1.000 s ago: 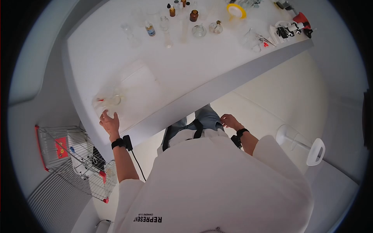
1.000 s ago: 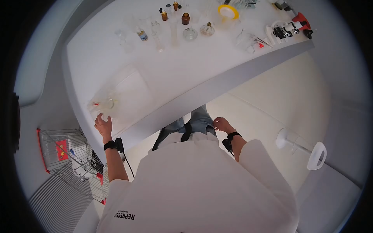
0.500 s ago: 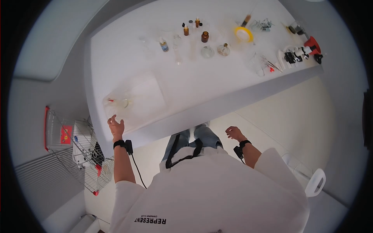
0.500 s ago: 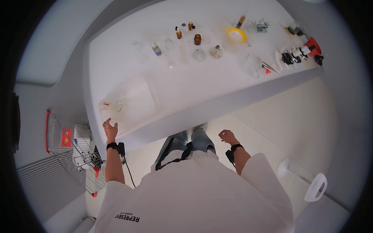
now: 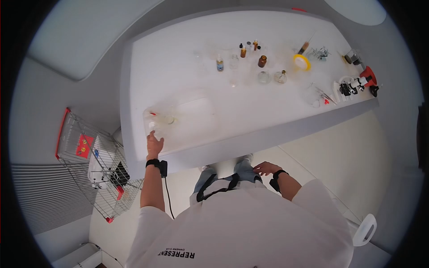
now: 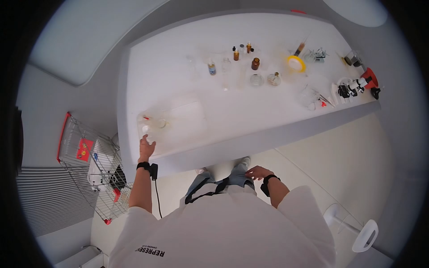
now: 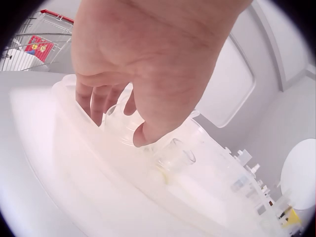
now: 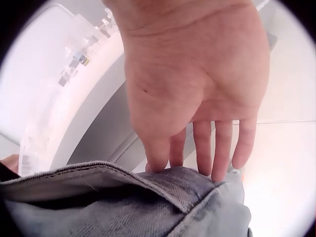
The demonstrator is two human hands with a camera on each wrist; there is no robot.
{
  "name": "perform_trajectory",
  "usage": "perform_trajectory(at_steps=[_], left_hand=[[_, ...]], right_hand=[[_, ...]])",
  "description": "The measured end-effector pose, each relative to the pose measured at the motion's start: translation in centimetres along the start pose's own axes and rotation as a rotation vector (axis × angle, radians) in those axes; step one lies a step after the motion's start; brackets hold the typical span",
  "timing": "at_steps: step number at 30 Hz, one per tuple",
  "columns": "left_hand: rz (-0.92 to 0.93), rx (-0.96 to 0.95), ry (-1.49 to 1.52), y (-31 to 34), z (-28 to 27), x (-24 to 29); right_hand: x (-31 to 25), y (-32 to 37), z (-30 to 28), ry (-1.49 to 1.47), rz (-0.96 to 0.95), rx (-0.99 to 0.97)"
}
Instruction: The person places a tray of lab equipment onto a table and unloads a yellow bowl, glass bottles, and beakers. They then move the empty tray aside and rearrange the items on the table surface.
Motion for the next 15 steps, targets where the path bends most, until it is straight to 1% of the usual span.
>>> perform_trajectory(at_steps=[1, 4, 7, 9, 12, 14, 15], left_hand=[[0.021, -0.005, -0.055, 0.1, -0.2, 0.5], [0.026, -0.018, -0.053, 0.3, -0.7, 1.5], [0.022, -0.052, -0.047, 0.5, -1.5, 2.3], [-0.009, -0.116, -0.072, 0.6, -1.7, 2.5], [-0.010, -0.148, -0.072, 0.3, -1.9, 2.7], [-0.030, -0.178, -0.069, 0.1, -1.8, 2.6], [-0.014, -0.167, -0.064, 0.2, -1.9, 2.6]], right_hand=[[-1.1, -0.3, 0.8, 0.005, -0.001, 0.006], [-3.7, -1.8, 3.8, 0.036, 0.019, -0.028], [-5.9, -2.7, 6.0, 0.081, 0.040, -0.001], [-6.7, -3.1, 7.2, 0.064, 0.049, 0.032], [-7.2, -3.2, 7.9, -0.003, 0.015, 0.082], [-7.6, -3.0, 8.0, -0.031, -0.048, 0.199], [-7.4, -3.4, 8.0, -0.031, -0.044, 0.199]])
Point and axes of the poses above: each hand's wrist, its own y-axis away from the middle knuckle, its own z-axis out of the palm, x = y × z, the point moved 6 cm from there along -y, towards the middle knuckle
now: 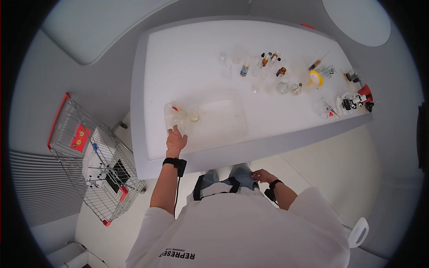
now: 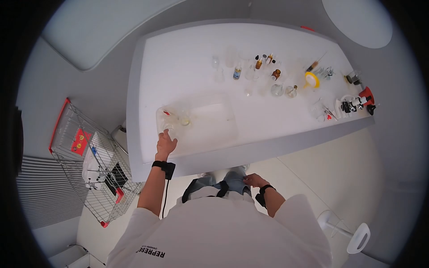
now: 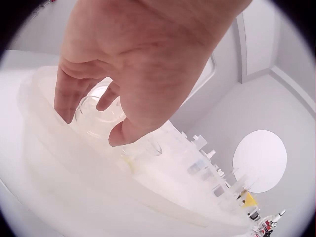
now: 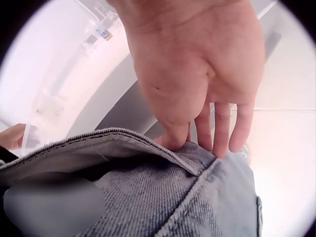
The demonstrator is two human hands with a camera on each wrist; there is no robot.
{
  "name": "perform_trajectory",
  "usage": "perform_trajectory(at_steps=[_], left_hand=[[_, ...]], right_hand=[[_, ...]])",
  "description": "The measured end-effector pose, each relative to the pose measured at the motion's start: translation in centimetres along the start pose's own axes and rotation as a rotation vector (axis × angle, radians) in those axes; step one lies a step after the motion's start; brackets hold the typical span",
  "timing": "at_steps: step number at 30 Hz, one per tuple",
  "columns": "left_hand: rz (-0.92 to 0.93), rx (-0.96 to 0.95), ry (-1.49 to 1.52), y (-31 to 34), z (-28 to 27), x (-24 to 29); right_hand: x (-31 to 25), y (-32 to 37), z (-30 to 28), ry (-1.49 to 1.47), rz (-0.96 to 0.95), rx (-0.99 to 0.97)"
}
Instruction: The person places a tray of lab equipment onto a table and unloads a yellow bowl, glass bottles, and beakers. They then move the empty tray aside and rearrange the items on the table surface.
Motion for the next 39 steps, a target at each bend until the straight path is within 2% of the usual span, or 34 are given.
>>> perform_trajectory(at_steps=[2, 3, 5, 9, 11, 12, 14, 15, 17, 21, 26, 29, 32, 36, 39], left_hand=[[0.012, 0.000, 0.003, 0.3, 0.1, -0.1], [0.013, 0.004, 0.001, 0.4, 0.1, -0.1], [0.015, 0.012, -0.001, 0.4, -0.1, 0.3], [-0.005, 0.080, -0.011, 0.4, -0.1, 0.6], [-0.031, 0.123, -0.019, 0.8, -0.5, 0.8], [-0.029, 0.131, -0.037, 0.8, -0.6, 1.2], [-0.053, 0.145, -0.066, 0.7, -0.9, 1.5], [-0.047, 0.168, -0.079, 0.6, -0.8, 1.6], [-0.037, 0.209, -0.081, 0.6, -0.9, 1.7], [-0.086, 0.166, -0.116, 0.5, -1.5, 1.9], [-0.128, 0.324, -0.105, 0.5, -5.4, 3.7], [-0.103, 0.281, -0.137, -0.7, -6.5, 4.4], [-0.078, 0.200, -0.214, -1.8, -4.7, 3.7], [-0.111, 0.113, -0.252, -2.7, -2.9, 3.4], [-0.073, 0.123, -0.219, -3.5, -2.1, 2.9]], right_hand=[[-0.1, -0.3, 0.0, 0.120, -0.168, 0.047], [-0.3, -0.1, 0.2, 0.118, -0.161, 0.042], [-2.1, -0.1, -0.1, 0.406, -0.273, 0.056], [-1.6, -1.2, -1.6, 0.506, -0.255, -0.003], [-1.2, -1.1, -3.4, 0.479, -0.210, -0.051], [-0.7, 0.0, -4.8, 0.156, -0.197, -0.017], [0.4, -0.2, -6.3, 0.003, -0.130, -0.039], [0.4, 0.2, -6.4, 0.013, -0.138, -0.061], [1.1, 0.8, -7.7, -0.069, -0.016, 0.001], [3.4, 1.5, -8.9, -0.144, -0.023, 0.061], [6.4, 2.1, -10.4, -0.221, 0.094, 0.082], [8.9, 1.1, -11.1, -0.240, 0.106, 0.074], [9.9, 0.4, -11.5, -0.245, 0.120, 0.083], [8.8, 0.4, -11.4, -0.278, 0.093, 0.112], [7.7, 0.6, -11.1, -0.303, 0.059, 0.114]])
Point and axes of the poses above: each hand's wrist, its own y-axis away from the middle knuckle, its own z-axis out of the palm, x = y × z, the point moved 6 cm from there along -y, towards the middle knuckle
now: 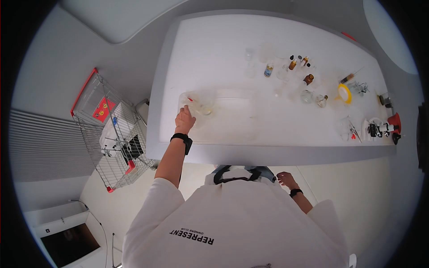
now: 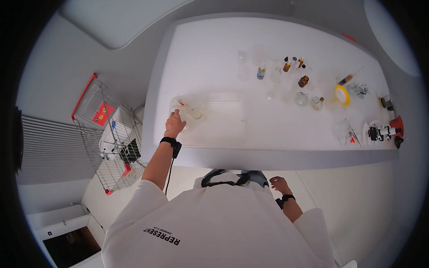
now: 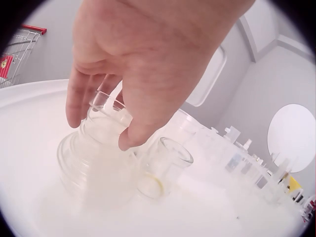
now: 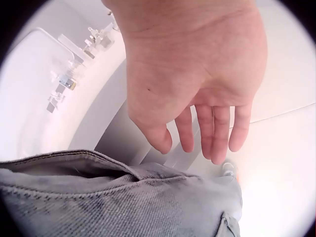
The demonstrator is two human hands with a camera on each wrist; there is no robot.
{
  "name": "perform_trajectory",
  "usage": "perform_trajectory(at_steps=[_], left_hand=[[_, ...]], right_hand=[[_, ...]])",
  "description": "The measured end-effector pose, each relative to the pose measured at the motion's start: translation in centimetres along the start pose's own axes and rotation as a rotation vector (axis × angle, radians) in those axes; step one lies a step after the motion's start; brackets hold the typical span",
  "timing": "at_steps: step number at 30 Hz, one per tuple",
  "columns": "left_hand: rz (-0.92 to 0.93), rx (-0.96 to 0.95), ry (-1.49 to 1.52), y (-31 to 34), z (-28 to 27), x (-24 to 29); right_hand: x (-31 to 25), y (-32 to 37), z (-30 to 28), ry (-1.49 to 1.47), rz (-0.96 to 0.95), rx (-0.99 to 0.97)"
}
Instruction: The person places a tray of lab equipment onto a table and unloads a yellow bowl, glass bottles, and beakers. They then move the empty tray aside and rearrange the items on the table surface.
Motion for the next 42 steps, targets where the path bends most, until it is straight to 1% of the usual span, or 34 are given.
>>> perform_trajectory(at_steps=[3, 6, 7, 9, 11, 13, 14, 16, 21, 23, 24, 26, 27, 29, 30, 31, 33, 35, 37, 38, 39, 40, 41, 42], left_hand=[[-0.028, -0.057, 0.012, -0.6, 0.4, -0.3], [-0.017, -0.040, 0.026, -0.8, 0.6, -0.6], [0.004, -0.051, 0.030, -0.7, 0.6, -0.5], [0.058, -0.045, 0.021, -0.6, 0.5, -0.3], [0.129, -0.015, -0.003, -1.2, 2.0, -0.9], [0.193, -0.032, -0.047, -1.4, 2.6, -0.8], [0.200, -0.044, -0.056, -1.5, 2.8, -1.0], [0.209, -0.050, -0.063, -1.2, 2.9, -0.8], [0.261, -0.049, -0.047, -0.2, 2.3, -0.5], [0.279, -0.058, -0.027, -0.5, 2.7, -1.3], [0.298, -0.060, -0.028, -0.2, 2.4, -1.1], [0.238, -0.085, 0.001, 0.8, 0.4, -1.0], [0.253, -0.086, -0.003, 1.2, -0.6, -0.7], [0.305, -0.103, 0.087, 2.4, -2.6, 0.4], [0.327, -0.158, 0.143, 2.9, -3.7, 1.8], [0.332, -0.160, 0.142, 3.3, -4.7, 3.4], [0.515, -0.318, 0.355, 4.7, -5.6, 8.8], [0.676, -0.369, 0.405, 6.1, -5.3, 15.2], [0.890, -0.365, 0.421, 7.5, -2.3, 21.6], [0.966, -0.372, 0.366, 8.8, -0.6, 24.9], [1.044, -0.376, 0.310, 10.3, 0.9, 28.2], [1.079, -0.387, 0.289, 11.5, 2.2, 31.0], [1.114, -0.401, 0.268, 12.6, 3.4, 33.5], [1.122, -0.398, 0.266, 13.3, 4.3, 35.5]], right_hand=[[-0.2, 0.3, 0.5, -0.053, 0.000, 0.044], [0.3, 0.3, 1.0, -0.067, -0.014, 0.051], [0.8, 0.1, 1.1, -0.080, -0.002, 0.067], [1.4, 0.0, 1.3, -0.009, -0.041, 0.036], [1.2, 0.9, 1.3, -0.021, -0.009, 0.075], [1.7, 0.8, 1.2, -0.083, -0.006, 0.090], [2.1, 0.8, 1.0, -0.111, 0.010, 0.123], [1.9, 0.9, 1.2, -0.116, -0.005, 0.109], [1.7, 1.4, 1.6, -0.133, -0.003, 0.143], [1.1, 2.0, 1.5, -0.051, -0.038, 0.179], [1.0, 2.3, 1.3, -0.066, -0.034, 0.191], [0.2, 2.9, 1.0, 0.034, -0.124, 0.221], [0.0, 3.2, 0.8, 0.021, -0.121, 0.229], [-2.5, 4.9, -0.2, 0.231, -0.313, 0.361], [-4.0, 5.8, -0.7, 0.193, -0.364, 0.347], [-5.8, 6.8, -1.2, 0.190, -0.362, 0.349], [-10.3, 8.4, -2.4, 0.108, -0.522, 0.394], [-14.2, 8.2, -3.3, 0.033, -0.673, 0.410], [-17.3, 6.2, -3.5, -0.036, -0.645, 0.325], [-19.2, 6.1, -3.4, -0.034, -0.651, 0.326], [-21.1, 6.3, -2.9, -0.150, -0.596, 0.211], [-22.2, 6.2, -2.7, -0.266, -0.537, 0.097], [-22.6, 5.7, -3.0, -0.266, -0.542, 0.104], [-22.6, 4.8, -3.2, -0.417, -0.518, 0.031]])
Point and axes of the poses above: each hand's wrist, its own y-axis away from the middle knuckle, its own z-axis out of the palm, x = y × z, the point moved 6 cm from there along -y, towards the middle knuckle
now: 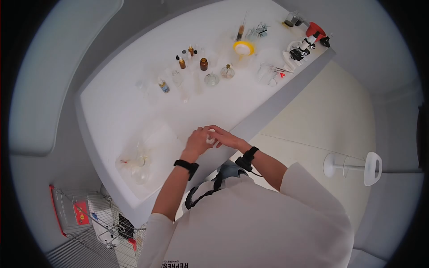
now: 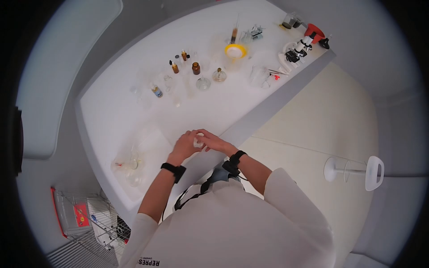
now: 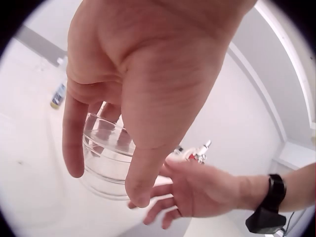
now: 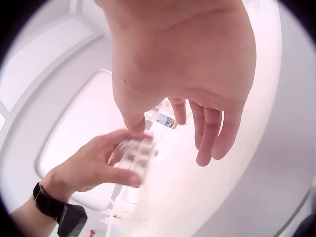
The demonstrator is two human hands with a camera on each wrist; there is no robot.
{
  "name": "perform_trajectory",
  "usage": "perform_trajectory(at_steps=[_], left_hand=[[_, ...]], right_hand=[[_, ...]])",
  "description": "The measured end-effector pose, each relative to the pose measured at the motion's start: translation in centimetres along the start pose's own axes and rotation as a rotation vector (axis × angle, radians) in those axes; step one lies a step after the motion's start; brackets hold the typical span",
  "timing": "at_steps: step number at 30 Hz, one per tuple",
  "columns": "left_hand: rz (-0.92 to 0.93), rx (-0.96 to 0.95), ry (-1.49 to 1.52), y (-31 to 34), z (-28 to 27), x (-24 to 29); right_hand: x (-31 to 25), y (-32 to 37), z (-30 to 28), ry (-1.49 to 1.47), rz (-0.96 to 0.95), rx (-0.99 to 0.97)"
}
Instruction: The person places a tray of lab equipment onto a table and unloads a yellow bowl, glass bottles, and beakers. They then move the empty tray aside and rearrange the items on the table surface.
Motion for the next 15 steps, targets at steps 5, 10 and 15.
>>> perform_trajectory(at_steps=[5, 10, 15], left_hand=[[-0.070, -0.064, -0.067, -5.7, 4.5, 1.6], [-0.077, -0.059, 0.028, -8.9, 7.5, 2.7], [-0.085, -0.089, 0.225, -10.6, 8.8, 2.0]], right_hand=[[1.1, 0.8, -4.1, -0.271, 0.053, 0.055], [5.2, -1.0, -9.0, -0.100, 0.013, 0.165], [6.8, -3.3, -12.9, -0.087, -0.029, 0.205]])
Point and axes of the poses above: each hand's wrist, its own y-axis away from the middle knuckle, its own z-axis out of the palm, x = y × z, the point moved 6 cm from there along -y, towards the middle knuckle
